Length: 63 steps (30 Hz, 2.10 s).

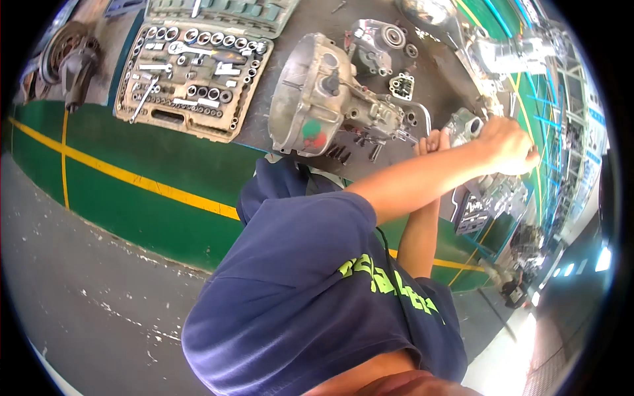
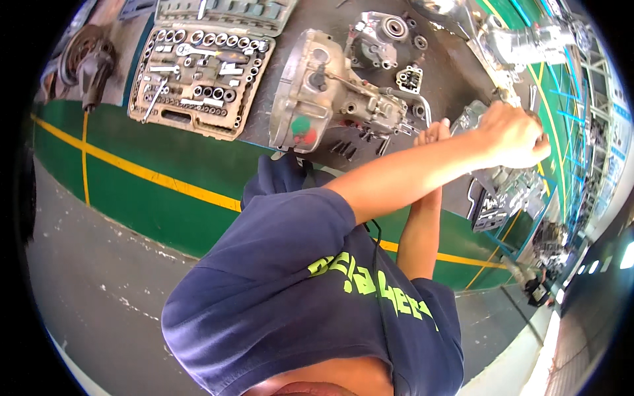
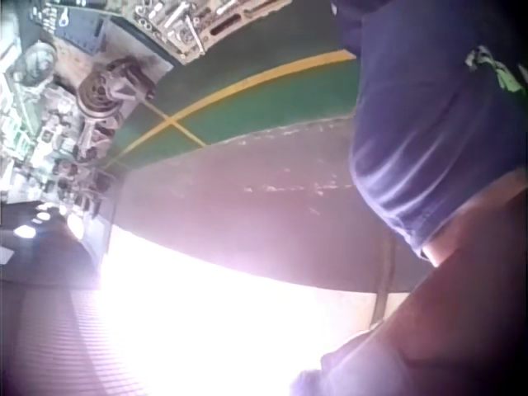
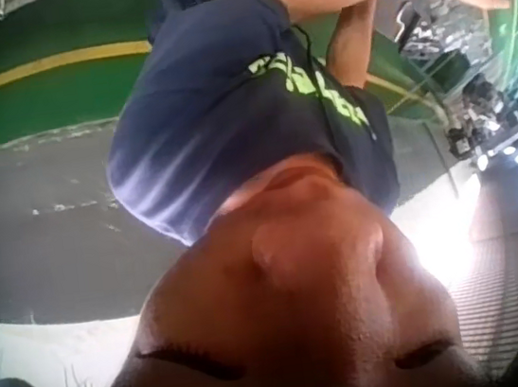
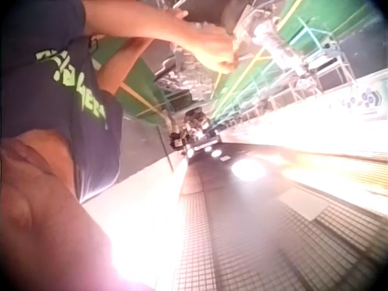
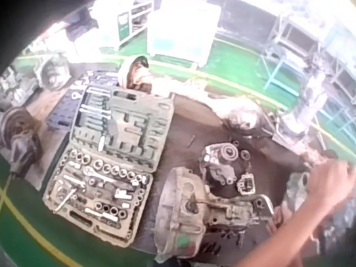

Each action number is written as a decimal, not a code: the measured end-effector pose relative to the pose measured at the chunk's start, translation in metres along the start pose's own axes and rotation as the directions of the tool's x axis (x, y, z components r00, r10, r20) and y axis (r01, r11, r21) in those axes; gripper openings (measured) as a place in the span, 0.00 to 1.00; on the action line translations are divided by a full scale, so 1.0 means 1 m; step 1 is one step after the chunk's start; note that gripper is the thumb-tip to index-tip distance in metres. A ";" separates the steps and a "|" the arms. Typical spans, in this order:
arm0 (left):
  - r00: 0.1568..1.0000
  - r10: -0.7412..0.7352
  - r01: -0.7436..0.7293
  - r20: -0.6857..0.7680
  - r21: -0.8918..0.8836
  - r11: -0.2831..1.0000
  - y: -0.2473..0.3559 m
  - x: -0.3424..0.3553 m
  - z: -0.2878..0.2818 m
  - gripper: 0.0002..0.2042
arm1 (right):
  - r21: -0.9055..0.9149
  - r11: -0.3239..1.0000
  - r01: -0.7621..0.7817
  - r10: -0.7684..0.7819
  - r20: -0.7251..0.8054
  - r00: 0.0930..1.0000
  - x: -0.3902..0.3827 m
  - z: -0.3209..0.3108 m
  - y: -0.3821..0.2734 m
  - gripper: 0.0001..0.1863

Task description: The person loosens and removes bolts from a transmission housing using a speed handle wrench, then separates the gearbox casing sections and removes internal gear shafts by hand.

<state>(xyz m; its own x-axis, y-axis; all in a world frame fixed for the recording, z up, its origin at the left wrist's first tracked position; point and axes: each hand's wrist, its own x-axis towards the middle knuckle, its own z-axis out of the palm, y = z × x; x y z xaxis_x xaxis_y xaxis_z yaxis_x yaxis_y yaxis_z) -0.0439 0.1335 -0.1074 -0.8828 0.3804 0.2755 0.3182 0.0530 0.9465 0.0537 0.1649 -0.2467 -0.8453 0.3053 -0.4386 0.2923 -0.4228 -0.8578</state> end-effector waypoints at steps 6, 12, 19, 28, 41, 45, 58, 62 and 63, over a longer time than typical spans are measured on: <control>0.989 0.021 -0.025 0.147 0.026 0.999 0.012 0.000 -0.010 0.17 | -0.758 0.629 0.172 -0.189 0.065 0.980 -0.010 0.037 -0.007 0.25; 0.990 0.122 -0.126 -0.064 -0.057 0.990 0.008 -0.026 -0.005 0.14 | -0.737 0.662 0.138 -0.181 0.022 0.983 0.031 0.109 0.007 0.22; 0.969 0.246 -0.239 0.022 -0.166 0.957 0.009 0.002 0.000 0.18 | -0.545 0.747 0.381 -0.339 0.180 0.923 0.054 0.086 0.010 0.23; 0.900 0.416 -0.434 -0.128 -0.204 0.877 0.081 0.009 -0.087 0.26 | -0.187 0.840 0.509 -0.493 0.126 0.861 -0.081 0.089 -0.122 0.10; 0.950 0.266 -0.244 0.162 -0.141 0.959 0.112 -0.145 -0.043 0.20 | -0.494 0.611 0.618 -0.758 -0.139 0.638 -0.123 -0.051 0.003 0.10; 0.955 0.284 -0.266 0.089 -0.176 0.948 0.081 -0.162 -0.026 0.17 | -0.398 0.733 0.551 -0.656 -0.203 0.727 -0.132 -0.065 0.029 0.11; 0.943 0.332 -0.327 0.004 -0.174 0.929 0.054 -0.161 -0.035 0.15 | -0.397 0.802 0.446 -0.533 -0.139 0.835 -0.116 -0.058 0.036 0.13; 0.940 0.335 -0.340 -0.059 -0.143 0.930 0.049 -0.166 -0.039 0.16 | -0.387 0.820 0.421 -0.497 -0.117 0.860 -0.088 -0.057 0.030 0.14; 0.942 0.331 -0.337 -0.060 -0.163 0.927 0.051 -0.165 -0.047 0.16 | -0.400 0.816 0.418 -0.497 -0.116 0.860 -0.098 -0.064 0.019 0.15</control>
<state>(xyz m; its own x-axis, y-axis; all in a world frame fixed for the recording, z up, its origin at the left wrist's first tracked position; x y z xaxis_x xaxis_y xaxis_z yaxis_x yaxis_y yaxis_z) 0.1020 0.0300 -0.0967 -0.7468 0.3201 0.5830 0.5360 -0.2292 0.8125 0.1702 0.1816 -0.2368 -0.8201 0.5719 0.0186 0.0638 0.1237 -0.9903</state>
